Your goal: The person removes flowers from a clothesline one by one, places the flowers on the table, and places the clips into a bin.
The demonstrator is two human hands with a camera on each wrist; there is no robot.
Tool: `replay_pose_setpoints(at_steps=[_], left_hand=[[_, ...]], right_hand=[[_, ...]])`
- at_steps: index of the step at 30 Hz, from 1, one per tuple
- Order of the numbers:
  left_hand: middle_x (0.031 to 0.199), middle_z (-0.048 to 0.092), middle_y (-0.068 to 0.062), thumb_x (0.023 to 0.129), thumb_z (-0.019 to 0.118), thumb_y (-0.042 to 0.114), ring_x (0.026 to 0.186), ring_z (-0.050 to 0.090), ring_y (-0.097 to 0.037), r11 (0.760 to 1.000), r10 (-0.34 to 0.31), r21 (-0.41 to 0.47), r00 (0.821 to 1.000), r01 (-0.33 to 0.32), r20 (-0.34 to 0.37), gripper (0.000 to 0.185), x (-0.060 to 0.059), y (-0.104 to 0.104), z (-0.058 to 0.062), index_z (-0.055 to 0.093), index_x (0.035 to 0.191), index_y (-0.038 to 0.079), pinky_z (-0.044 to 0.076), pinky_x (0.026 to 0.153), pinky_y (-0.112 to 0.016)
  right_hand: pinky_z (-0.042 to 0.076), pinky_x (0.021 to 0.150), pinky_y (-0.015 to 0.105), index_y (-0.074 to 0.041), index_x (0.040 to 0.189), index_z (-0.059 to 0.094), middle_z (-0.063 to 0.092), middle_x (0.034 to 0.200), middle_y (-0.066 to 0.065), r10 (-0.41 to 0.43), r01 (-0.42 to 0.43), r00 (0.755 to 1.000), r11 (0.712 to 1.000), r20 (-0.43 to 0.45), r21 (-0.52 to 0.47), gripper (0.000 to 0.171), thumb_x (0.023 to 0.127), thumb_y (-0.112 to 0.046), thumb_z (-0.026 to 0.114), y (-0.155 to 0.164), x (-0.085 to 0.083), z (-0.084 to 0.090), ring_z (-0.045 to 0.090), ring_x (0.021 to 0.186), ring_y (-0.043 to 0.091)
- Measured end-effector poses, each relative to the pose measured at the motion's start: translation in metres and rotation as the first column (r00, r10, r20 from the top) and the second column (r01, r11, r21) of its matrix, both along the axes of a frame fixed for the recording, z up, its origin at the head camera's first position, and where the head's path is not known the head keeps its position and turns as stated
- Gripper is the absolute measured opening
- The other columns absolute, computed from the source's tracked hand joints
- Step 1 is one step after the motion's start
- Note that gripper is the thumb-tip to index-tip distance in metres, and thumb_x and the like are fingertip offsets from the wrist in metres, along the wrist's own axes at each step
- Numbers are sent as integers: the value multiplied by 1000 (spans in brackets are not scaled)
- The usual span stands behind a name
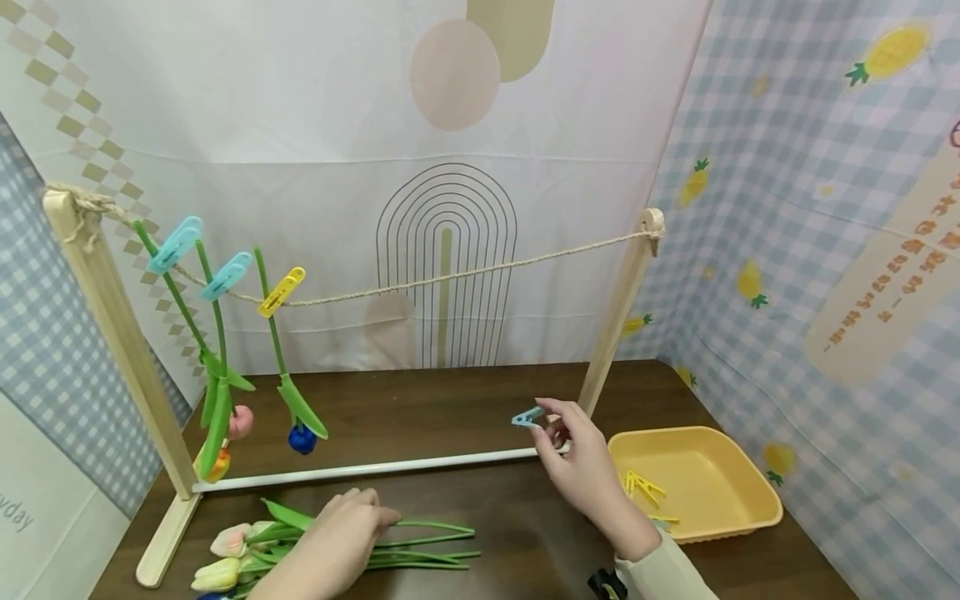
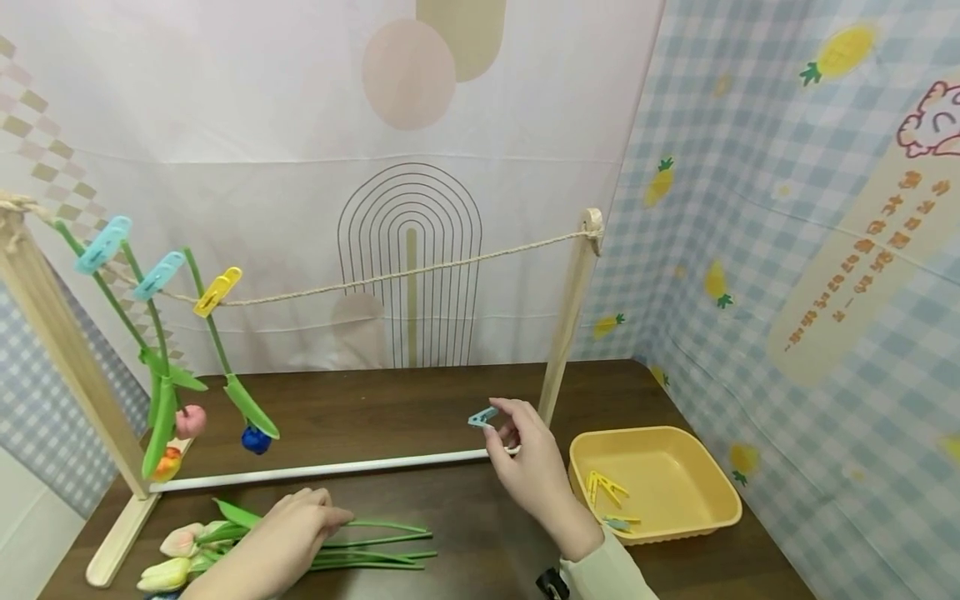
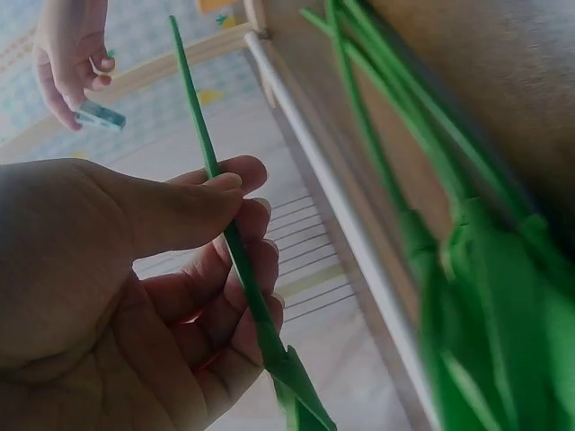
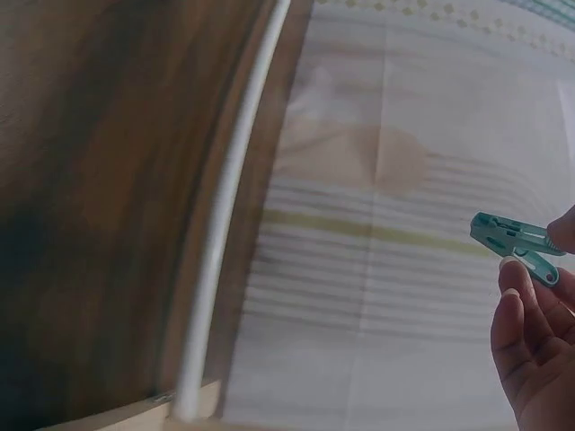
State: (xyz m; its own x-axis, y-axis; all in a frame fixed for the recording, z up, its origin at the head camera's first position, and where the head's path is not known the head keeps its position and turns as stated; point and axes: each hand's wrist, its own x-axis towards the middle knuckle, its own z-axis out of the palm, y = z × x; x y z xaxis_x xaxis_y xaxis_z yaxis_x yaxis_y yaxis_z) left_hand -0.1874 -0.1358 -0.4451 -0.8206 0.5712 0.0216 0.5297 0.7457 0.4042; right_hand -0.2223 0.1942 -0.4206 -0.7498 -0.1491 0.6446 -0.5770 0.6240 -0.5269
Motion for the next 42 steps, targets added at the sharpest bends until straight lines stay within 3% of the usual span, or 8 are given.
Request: replay_pose_setpoints(at_steps=[6,9,14,22,30,37,42], left_hand=[[76,49,11,86,62,-3,69,43,-9,1000,-6,-18,1000,6,-24,27,1,-3,-13,76,103,13,35,60,-28],[81,56,8,85,67,1,74,51,-13,1000,-7,-19,999,6,-41,20,0,-5,-19,73,102,10,41,63,-32],[79,54,11,83,72,6,74,52,-13,1000,6,13,996,-5,-91,13,1,-8,-28,62,87,15,43,64,-34],[74,48,13,81,74,8,71,48,-11,1000,15,9,992,-14,-123,19,3,-12,-40,58,78,18,41,61,-34],[75,51,12,80,74,7,72,51,-12,1000,29,7,994,-29,-106,18,1,-15,-46,60,79,18,43,62,-36],[77,54,11,81,73,6,75,54,-15,999,48,1,996,-48,-77,15,0,-16,-48,63,80,17,46,66,-40],[79,55,11,82,72,5,76,55,-16,999,53,3,998,-53,-24,15,-1,-18,-50,65,82,18,47,68,-42]], right_hand=[[49,56,25,-11,123,61,57,93,-4,-69,71,995,997,71,-19,38,87,-5,71,19,6,-16,54,70,7],[48,55,24,-10,121,62,56,90,-5,-109,110,991,994,83,1,35,87,-6,71,28,9,-22,53,68,7],[47,54,23,-6,118,62,56,84,-3,-189,190,979,982,77,3,33,86,-3,71,44,14,-30,52,67,8],[46,56,17,-8,118,62,62,99,4,-343,355,923,934,175,-42,31,88,-7,70,73,24,-38,58,70,9],[45,54,16,-1,118,61,63,105,10,-409,417,896,909,173,-9,32,88,-7,70,93,31,-39,58,68,8],[47,53,23,-3,121,59,61,112,11,-499,509,827,860,259,31,34,91,-18,68,118,35,-37,58,69,10],[48,52,27,-1,122,56,59,116,16,-518,521,773,848,365,100,36,91,-19,66,132,34,-38,61,76,19]])
